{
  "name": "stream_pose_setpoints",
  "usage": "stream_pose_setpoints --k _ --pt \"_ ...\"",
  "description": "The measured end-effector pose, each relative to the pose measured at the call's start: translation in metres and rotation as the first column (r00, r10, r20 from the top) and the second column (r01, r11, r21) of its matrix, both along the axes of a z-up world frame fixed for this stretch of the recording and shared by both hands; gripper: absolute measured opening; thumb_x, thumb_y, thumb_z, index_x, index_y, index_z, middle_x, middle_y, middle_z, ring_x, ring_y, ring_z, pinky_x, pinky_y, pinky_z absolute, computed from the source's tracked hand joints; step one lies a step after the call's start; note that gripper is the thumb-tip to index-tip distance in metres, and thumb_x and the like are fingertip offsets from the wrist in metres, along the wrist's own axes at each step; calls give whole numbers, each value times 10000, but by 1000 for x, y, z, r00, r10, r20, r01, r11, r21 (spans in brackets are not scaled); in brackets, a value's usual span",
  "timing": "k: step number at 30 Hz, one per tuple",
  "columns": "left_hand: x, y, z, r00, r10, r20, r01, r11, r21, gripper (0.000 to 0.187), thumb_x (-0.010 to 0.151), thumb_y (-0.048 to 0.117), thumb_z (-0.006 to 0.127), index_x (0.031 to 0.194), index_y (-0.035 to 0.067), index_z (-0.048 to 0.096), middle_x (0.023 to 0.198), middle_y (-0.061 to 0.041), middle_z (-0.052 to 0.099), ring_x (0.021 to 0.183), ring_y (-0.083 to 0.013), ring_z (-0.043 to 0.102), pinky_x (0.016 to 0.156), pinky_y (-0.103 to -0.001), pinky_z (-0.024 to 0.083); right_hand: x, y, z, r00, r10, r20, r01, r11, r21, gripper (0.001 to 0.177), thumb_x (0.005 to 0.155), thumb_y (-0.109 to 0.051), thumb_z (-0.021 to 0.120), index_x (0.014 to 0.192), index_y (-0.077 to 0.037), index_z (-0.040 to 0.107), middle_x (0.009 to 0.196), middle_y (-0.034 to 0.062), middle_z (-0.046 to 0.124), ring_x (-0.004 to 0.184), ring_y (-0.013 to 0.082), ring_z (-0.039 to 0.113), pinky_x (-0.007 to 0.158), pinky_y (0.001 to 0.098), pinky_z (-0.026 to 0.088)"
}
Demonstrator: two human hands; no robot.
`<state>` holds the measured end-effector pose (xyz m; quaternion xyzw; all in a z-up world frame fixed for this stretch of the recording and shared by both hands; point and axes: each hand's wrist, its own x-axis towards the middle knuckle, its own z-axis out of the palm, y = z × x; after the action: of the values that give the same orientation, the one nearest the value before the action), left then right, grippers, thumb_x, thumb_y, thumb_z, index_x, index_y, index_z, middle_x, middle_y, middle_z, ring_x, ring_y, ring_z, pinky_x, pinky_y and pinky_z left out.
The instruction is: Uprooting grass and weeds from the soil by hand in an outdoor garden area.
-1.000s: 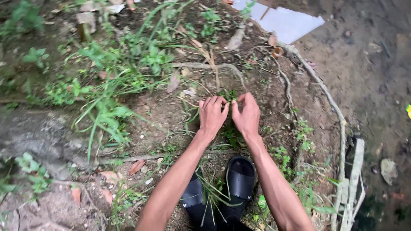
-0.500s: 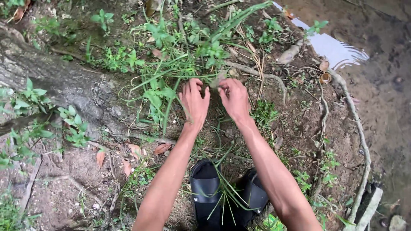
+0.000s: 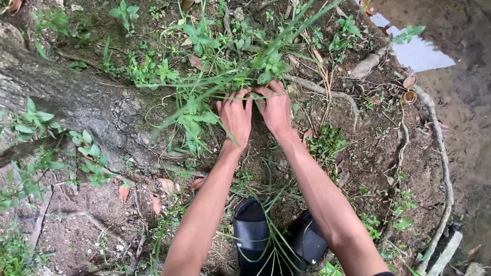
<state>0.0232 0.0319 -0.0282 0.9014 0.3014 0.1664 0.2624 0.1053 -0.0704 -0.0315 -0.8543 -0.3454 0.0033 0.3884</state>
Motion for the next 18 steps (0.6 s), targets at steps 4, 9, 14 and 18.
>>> stream_pose_setpoints --k 4,9,14,18 --pt "-2 0 -12 1000 -20 1 20 1000 -17 158 939 205 747 1055 101 728 1031 -121 748 1019 -322 686 949 -463 465 -2 0 -3 999 -22 -32 21 999 -31 280 701 42 776 962 -47 726 968 147 643 912 378 587 817 463 511" --pt "-1 0 -8 977 -27 212 61 986 -154 174 875 3 723 1040 57 719 957 -122 737 940 -312 675 932 -439 504 -2 0 -8 999 -11 -40 12 1000 21 235 723 92 715 915 -41 693 900 134 621 896 372 576 800 467 502" --pt "1 -5 17 966 -3 259 80 955 -286 187 872 -38 714 1043 36 729 982 -122 741 912 -271 683 866 -392 537 -7 -7 9 996 -25 -81 30 997 68 155 815 65 707 931 -27 663 915 145 630 917 367 586 813 479 491" --pt "0 -21 40 976 -31 217 110 927 -358 193 867 11 736 1059 28 729 969 -124 733 838 -260 677 793 -381 552 -13 -27 20 999 -26 -46 32 990 136 153 848 36 701 982 -38 694 956 152 667 984 369 623 925 505 496"
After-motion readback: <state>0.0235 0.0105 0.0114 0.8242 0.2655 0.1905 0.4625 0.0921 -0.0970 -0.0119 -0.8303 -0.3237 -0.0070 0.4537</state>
